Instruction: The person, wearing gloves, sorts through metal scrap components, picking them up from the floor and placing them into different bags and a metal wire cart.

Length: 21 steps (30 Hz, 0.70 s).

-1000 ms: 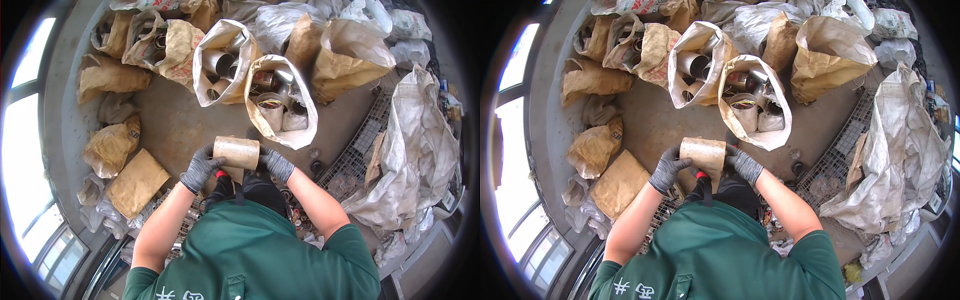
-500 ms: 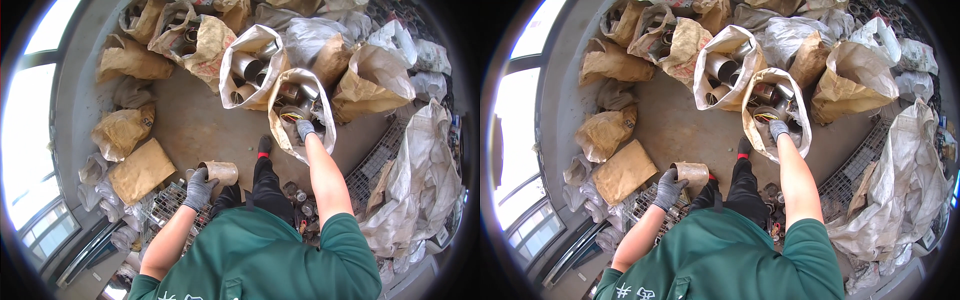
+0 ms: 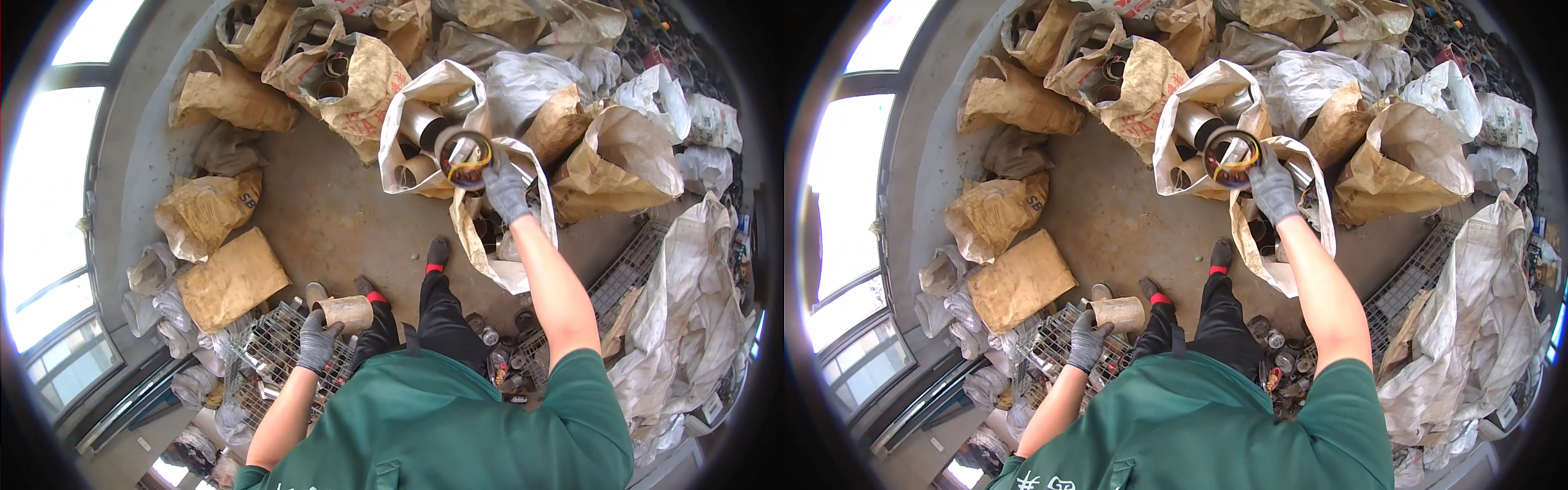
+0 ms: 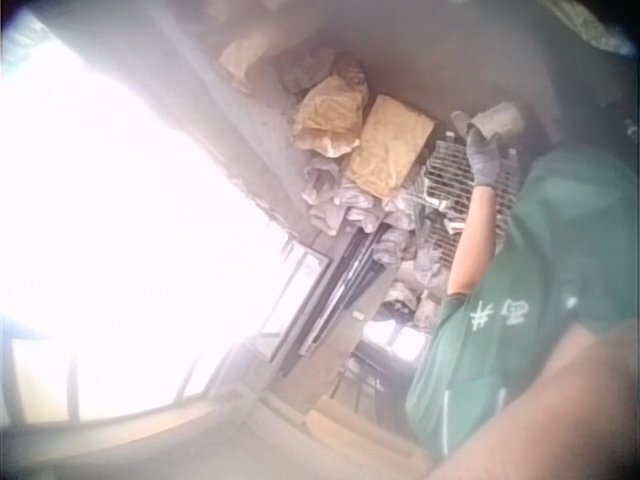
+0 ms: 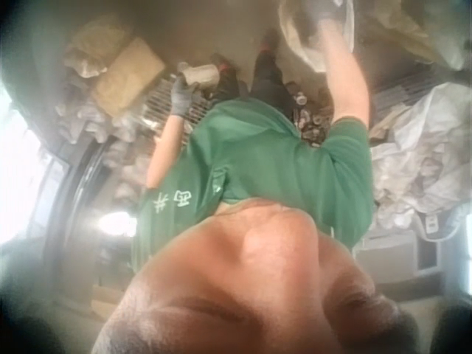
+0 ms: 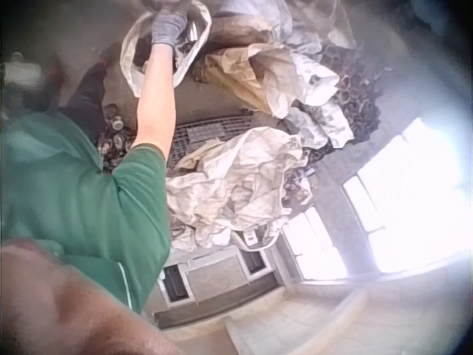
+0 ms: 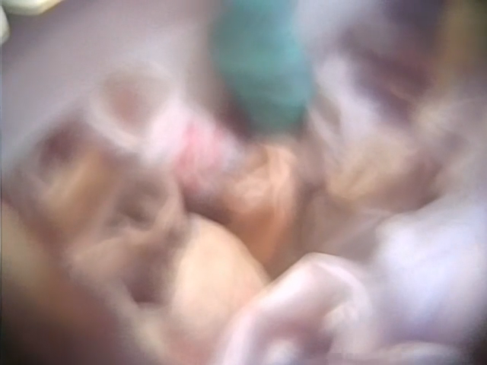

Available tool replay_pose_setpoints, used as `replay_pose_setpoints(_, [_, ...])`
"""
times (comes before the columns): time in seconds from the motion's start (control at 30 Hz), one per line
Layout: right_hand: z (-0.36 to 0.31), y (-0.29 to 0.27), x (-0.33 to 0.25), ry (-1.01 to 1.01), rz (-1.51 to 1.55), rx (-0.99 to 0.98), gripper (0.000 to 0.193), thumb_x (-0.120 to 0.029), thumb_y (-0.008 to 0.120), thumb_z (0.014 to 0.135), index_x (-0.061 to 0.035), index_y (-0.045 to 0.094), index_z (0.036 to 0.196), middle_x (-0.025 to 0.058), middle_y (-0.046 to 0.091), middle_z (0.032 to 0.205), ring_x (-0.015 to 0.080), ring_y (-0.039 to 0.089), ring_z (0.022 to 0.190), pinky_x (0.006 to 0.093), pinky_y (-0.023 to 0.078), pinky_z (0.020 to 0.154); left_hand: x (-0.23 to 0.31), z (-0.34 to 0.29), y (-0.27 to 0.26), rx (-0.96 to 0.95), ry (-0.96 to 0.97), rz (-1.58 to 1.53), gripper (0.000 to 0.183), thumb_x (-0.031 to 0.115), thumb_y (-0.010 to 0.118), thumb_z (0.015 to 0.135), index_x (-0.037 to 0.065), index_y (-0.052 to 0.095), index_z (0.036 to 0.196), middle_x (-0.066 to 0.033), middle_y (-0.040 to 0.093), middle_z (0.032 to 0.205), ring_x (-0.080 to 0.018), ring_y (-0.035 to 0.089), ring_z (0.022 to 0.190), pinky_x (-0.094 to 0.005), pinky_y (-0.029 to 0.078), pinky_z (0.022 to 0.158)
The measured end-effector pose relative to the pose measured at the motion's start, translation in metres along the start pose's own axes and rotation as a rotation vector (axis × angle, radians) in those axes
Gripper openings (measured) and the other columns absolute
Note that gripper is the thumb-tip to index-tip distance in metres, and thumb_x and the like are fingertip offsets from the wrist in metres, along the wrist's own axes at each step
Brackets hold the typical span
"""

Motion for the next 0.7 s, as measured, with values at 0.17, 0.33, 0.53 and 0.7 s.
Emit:
replay_pose_setpoints(0.17, [0.104,0.046,-0.054,-0.256,-0.584,-0.014,0.056,-0.023,0.051,0.094,-0.0163,0.038,0.148,0.0229,0.069,0.1,0.0398,0.068,0.091,0.0517,0.053,0.081,0.003,-0.007,0.003,0.013,0.004,-0.11,0.039,-0.002,0.074,0.08,-0.003,0.059,0.116,-0.0131,0.068,0.111,-0.0202,0.064,0.102,-0.0343,0.05,0.093])
replay_pose_setpoints(0.33, [0.136,0.073,-0.007,-0.221,-0.546,-0.083,0.046,-0.042,0.046,0.1,-0.0119,0.057,0.133,0.0239,0.065,0.11,0.0386,0.062,0.106,0.0419,0.046,0.095,-0.006,-0.007,0.01,-0.007,0.09,0.024,0.041,-0.002,0.074,0.079,-0.003,0.06,0.118,-0.0132,0.068,0.109,-0.0211,0.064,0.101,-0.0344,0.05,0.092])
replay_pose_setpoints(0.53, [0.053,0.068,0.049,-0.172,-0.21,0.206,0.049,-0.023,0.063,0.087,-0.01,0.054,0.133,0.0216,0.062,0.114,0.0398,0.061,0.104,0.0473,0.05,0.09,-0.031,-0.006,0.019,-0.021,0.109,0.153,0.044,-0.001,0.076,0.077,-0.003,0.06,0.117,-0.0148,0.069,0.108,-0.0221,0.066,0.099,-0.035,0.052,0.089])
replay_pose_setpoints(0.7, [-0.051,0.074,0.177,0.277,-0.2,0.19,0.028,-0.023,0.061,0.085,-0.0074,0.07,0.106,0.023,0.069,0.09,0.0388,0.067,0.083,0.0443,0.053,0.078,-0.014,-0.005,0.022,-0.011,0.064,0.172,0.037,0.003,0.075,0.078,-0.003,0.061,0.111,-0.0163,0.069,0.103,-0.0258,0.066,0.095,-0.0362,0.052,0.087])
Point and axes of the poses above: each hand's wrist, its own z-axis towards the middle knuckle, its own y-axis out of the palm, x = y × z, the point moved 8 cm from there along z, towards the middle knuckle
